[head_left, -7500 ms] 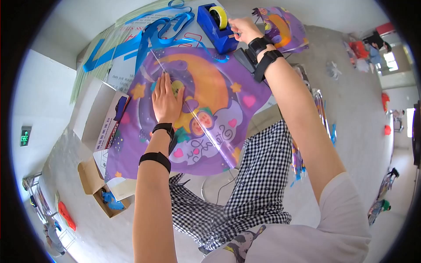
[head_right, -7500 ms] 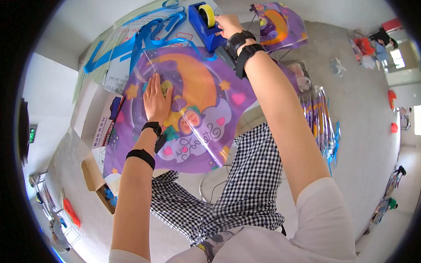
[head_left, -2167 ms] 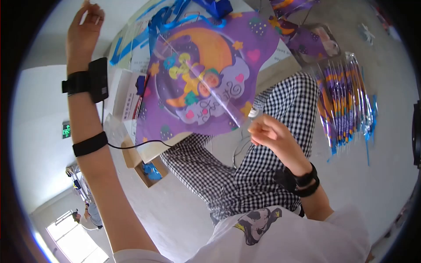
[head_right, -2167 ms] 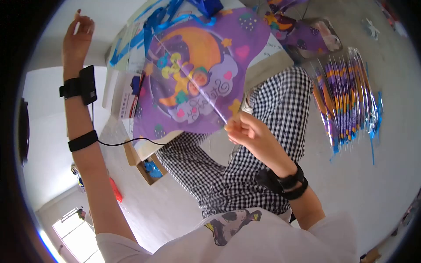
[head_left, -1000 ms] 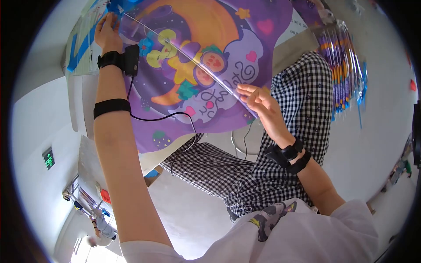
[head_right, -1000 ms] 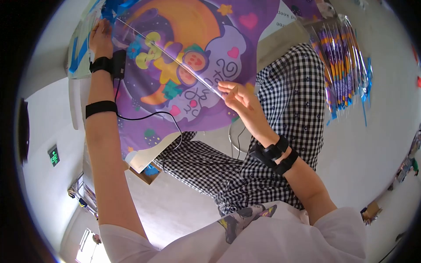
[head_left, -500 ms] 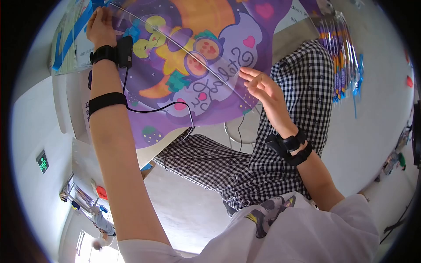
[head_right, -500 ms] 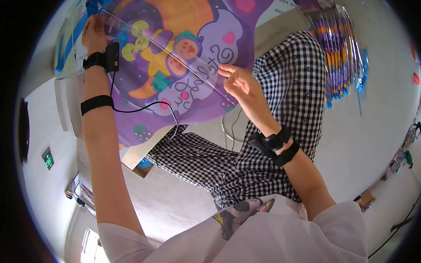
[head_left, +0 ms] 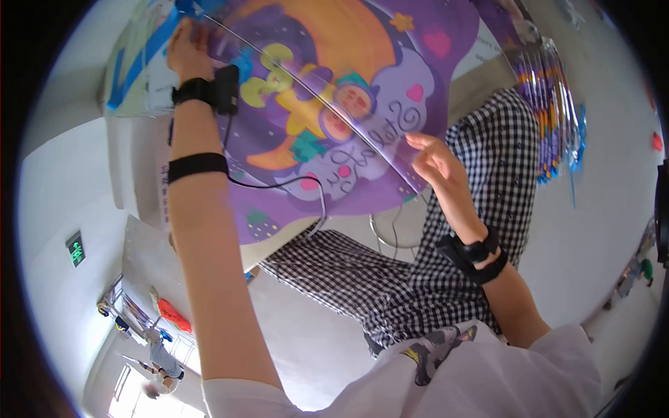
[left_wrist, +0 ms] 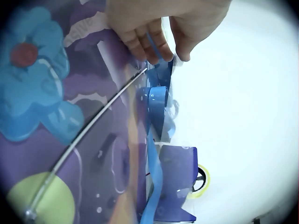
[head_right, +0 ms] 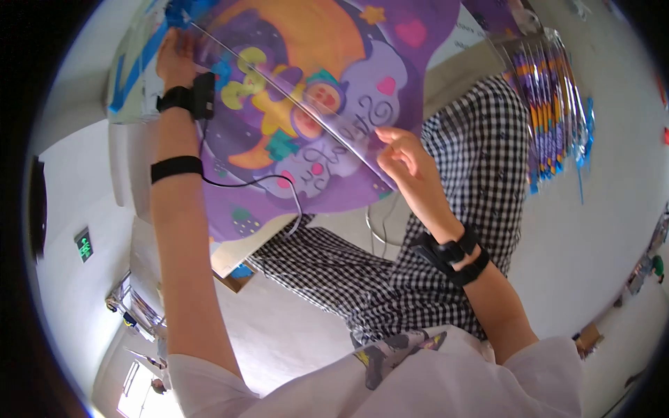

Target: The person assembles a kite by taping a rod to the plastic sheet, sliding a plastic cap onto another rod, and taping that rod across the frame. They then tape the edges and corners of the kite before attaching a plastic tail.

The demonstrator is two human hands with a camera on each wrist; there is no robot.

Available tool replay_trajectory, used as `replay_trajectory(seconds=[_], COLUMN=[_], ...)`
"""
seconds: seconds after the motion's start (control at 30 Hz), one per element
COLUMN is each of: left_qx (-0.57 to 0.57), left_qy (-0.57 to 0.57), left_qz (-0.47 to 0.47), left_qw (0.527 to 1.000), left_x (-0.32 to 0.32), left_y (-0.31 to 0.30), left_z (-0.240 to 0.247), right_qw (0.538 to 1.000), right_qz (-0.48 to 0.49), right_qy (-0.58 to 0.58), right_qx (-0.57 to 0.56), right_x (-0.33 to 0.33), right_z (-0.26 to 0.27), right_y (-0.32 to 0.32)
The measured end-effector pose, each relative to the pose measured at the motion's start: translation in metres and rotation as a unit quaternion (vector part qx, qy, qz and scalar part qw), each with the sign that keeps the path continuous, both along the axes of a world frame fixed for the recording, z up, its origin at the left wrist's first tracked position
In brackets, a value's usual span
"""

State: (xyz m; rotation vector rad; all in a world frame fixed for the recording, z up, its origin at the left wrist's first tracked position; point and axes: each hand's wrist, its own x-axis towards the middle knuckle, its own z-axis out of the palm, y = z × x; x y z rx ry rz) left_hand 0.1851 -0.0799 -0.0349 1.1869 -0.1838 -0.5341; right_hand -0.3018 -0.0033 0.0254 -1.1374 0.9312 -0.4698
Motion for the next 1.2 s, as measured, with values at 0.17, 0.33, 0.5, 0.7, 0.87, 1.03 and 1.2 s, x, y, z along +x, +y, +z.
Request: replay_trajectory(seconds=[0.17,0.33,0.5,0.7,0.87,1.03,1.2], left_qx=[0.040,0.105,0.167,0.200,0.206,0.244,0.233], left_qy=[-0.035,-0.096,-0.157,-0.206,-0.193,-0.226,-0.310], left_qz=[-0.020,-0.051,-0.046,-0.058,-0.039,-0.019,0.020], left_qw=[0.998,0.988,0.972,0.956,0.959,0.943,0.921], left_x=[-0.003,0.000,0.002,0.002,0.006,0.008,0.024], left_y=[-0.005,-0.003,-0.007,-0.010,-0.009,-0.008,-0.013], left_z=[0.024,0.049,0.049,0.038,0.021,0.009,-0.015], right_qw=[1.000,0.993,0.991,0.975,0.989,0.991,0.995], right_qz=[-0.009,0.028,0.027,0.002,0.017,0.012,-0.013], right_qy=[0.011,-0.005,-0.003,0.009,0.065,0.081,0.093], right_qx=[0.028,0.115,0.128,0.223,0.134,0.103,0.032], right_x=[0.000,-0.004,0.003,0.001,0.003,0.015,0.022], right_z=[0.015,0.024,0.027,0.041,0.034,0.030,0.014], right_y=[-0.003,0.009,0.015,-0.002,-0.006,0.008,0.017])
